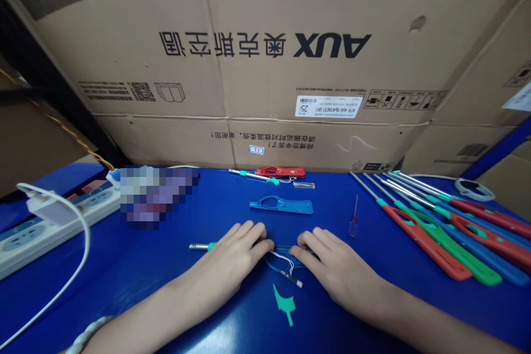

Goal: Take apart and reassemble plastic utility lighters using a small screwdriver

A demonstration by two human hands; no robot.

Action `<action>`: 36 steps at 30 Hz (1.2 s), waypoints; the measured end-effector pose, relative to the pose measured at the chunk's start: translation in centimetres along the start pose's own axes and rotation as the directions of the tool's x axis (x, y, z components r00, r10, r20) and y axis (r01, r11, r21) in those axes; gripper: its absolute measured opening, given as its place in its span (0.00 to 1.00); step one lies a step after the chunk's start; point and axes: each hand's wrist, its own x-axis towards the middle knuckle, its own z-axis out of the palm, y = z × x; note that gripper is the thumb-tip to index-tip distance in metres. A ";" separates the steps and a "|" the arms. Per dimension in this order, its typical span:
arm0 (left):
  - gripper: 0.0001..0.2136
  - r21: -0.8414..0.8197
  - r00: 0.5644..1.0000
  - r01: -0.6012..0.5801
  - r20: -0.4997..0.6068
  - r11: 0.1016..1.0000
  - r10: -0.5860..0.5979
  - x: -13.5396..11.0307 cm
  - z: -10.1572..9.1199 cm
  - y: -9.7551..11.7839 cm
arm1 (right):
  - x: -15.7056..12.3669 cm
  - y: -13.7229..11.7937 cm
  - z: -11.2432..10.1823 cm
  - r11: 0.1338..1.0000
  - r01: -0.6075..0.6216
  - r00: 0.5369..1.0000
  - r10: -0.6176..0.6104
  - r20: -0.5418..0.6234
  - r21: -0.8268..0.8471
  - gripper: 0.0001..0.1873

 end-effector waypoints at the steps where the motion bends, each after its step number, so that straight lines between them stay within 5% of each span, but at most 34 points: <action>1: 0.24 -0.005 1.000 0.000 -0.004 1.000 0.000 0.0 0.0 0.1 | 0.0 0.0 0.0 1.000 -0.005 1.000 0.005 0.002 -0.002 0.16; 13: 0.22 -0.005 1.000 0.008 0.018 1.000 -0.008 0.2 -0.1 0.5 | 0.2 -0.4 0.3 0.999 -0.032 0.997 0.034 0.069 -0.035 0.21; 21: 0.23 -0.012 1.000 -0.003 -0.004 1.000 0.003 0.1 -0.2 0.5 | 0.8 -0.3 -0.5 0.993 -0.091 0.991 0.083 0.107 0.075 0.19; 30: 0.30 -0.104 0.999 0.043 -0.004 0.994 -0.043 0.3 0.5 0.2 | 0.6 -0.1 -0.7 0.926 -0.245 0.943 0.158 0.294 0.288 0.36; 36: 0.28 -0.183 0.996 0.066 -0.047 0.981 -0.076 0.5 0.8 0.6 | 0.8 0.2 -1.1 0.881 -0.280 0.934 0.157 0.321 0.382 0.34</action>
